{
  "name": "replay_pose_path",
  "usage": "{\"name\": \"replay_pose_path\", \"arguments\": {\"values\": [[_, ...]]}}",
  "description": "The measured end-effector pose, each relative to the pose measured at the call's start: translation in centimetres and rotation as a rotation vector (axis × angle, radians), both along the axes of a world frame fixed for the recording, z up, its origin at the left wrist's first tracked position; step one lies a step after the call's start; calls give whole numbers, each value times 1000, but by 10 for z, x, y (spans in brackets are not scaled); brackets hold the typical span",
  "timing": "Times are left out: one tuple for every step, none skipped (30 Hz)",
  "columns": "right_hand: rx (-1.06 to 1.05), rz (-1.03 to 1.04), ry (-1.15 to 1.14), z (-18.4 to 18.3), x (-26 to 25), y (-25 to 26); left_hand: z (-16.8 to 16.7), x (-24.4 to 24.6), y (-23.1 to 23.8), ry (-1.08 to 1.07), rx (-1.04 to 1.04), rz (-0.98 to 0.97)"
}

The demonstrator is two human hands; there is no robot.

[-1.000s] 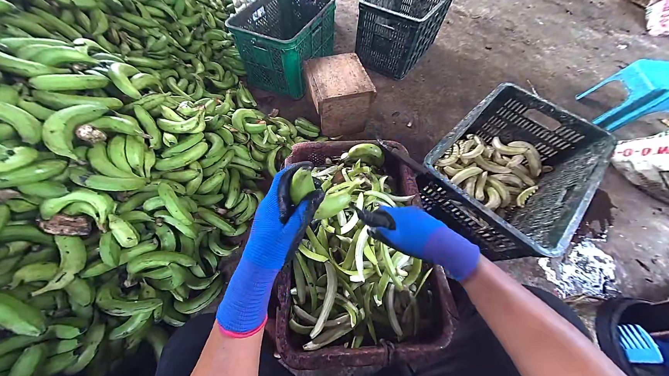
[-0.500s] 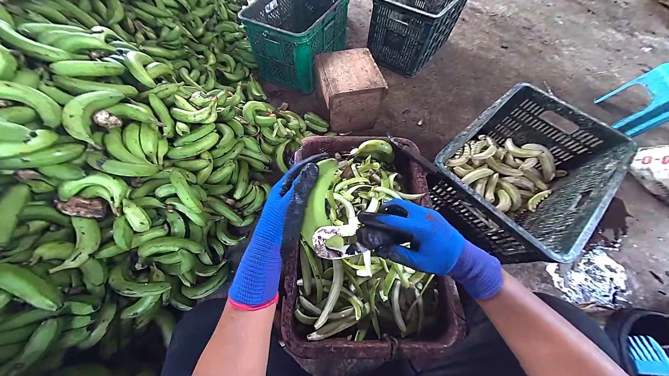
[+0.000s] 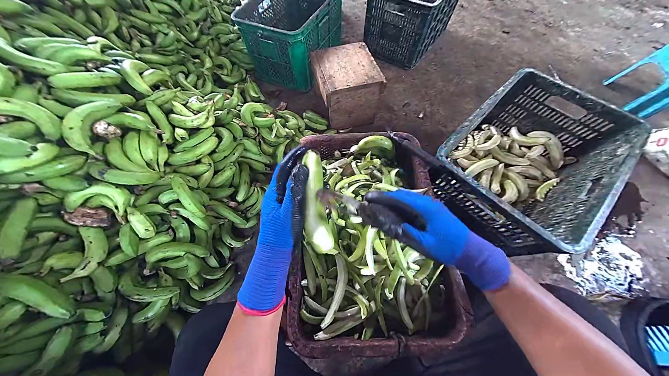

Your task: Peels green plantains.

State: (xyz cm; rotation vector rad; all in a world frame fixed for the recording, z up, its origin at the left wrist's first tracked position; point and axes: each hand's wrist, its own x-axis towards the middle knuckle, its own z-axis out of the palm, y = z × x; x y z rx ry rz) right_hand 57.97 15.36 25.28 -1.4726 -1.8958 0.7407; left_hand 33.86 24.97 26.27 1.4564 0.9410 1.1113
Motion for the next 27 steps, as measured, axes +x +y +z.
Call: {"name": "replay_pose_path", "arguments": {"values": [[7, 62, -19, -2, -7, -4, -4, -1, 2, 36, 108, 47], [25, 99, -45, -2, -13, -6, -5, 0, 1, 45, 167, 85], [44, 101, -76, -2, -17, -6, -4, 2, -1, 13, 162, 106], [77, 76, -110, 0, -18, -3, -1, 5, -7, -39, 105, 92], [142, 32, -158, 0, -16, 3, 4, 8, -15, -82, 19, 41], [222, -25, -209, 3, -10, 11, 8, 10, -22, -83, -65, -38], [299, -90, -262, 7, -1, 19, 10, 11, -26, -48, -132, -119], [361, -165, -312, 13, 10, 26, 11, 12, -27, -14, -193, -192], [381, -240, -337, 18, 20, 31, 10, 13, -26, -3, -243, -247], [350, -300, -321, 23, 26, 33, 7, 14, -25, -9, -276, -272], [311, -329, -295, 26, 29, 33, 5, 14, -23, -33, -301, -266], [283, -324, -261, 26, 28, 31, 2, 13, -21, -61, -317, -243], [257, -295, -232, 23, 23, 28, -1, 12, -17, -123, -335, -218], [216, -246, -209, 20, 16, 24, -5, 11, -13, -169, -343, -189], [166, -189, -188, 17, 8, 19, -7, 10, -11, -205, -342, -146], [138, -130, -181, 13, 0, 15, -6, 11, -11, -236, -332, -68], [124, -72, -178, 9, -6, 10, -5, 13, -11, -262, -294, 8], [113, -20, -184, 6, -10, 7, -4, 16, -12, -268, -227, 87], [122, 22, -191, 3, -14, 5, -5, 18, -12, -277, -138, 148], [143, 53, -203, 0, -16, 4, -7, 18, -11, -296, -54, 175], [184, 68, -212, -1, -17, 4, -7, 19, -10, -321, 0, 173], [240, 72, -223, 0, -16, 7, -6, 18, -10, -335, 20, 143], [288, 62, -238, 3, -14, 10, -3, 17, -13, -343, -12, 80], [318, 40, -254, 7, -9, 15, 0, 15, -15, -351, -89, -25], [329, 5, -268, 13, -2, 20, 1, 11, -18, -334, -183, -161], [325, -46, -292, 19, 8, 26, 2, 7, -20, -292, -271, -293], [310, -106, -313, 24, 18, 30, 4, 5, -21, -229, -354, -416]]}}
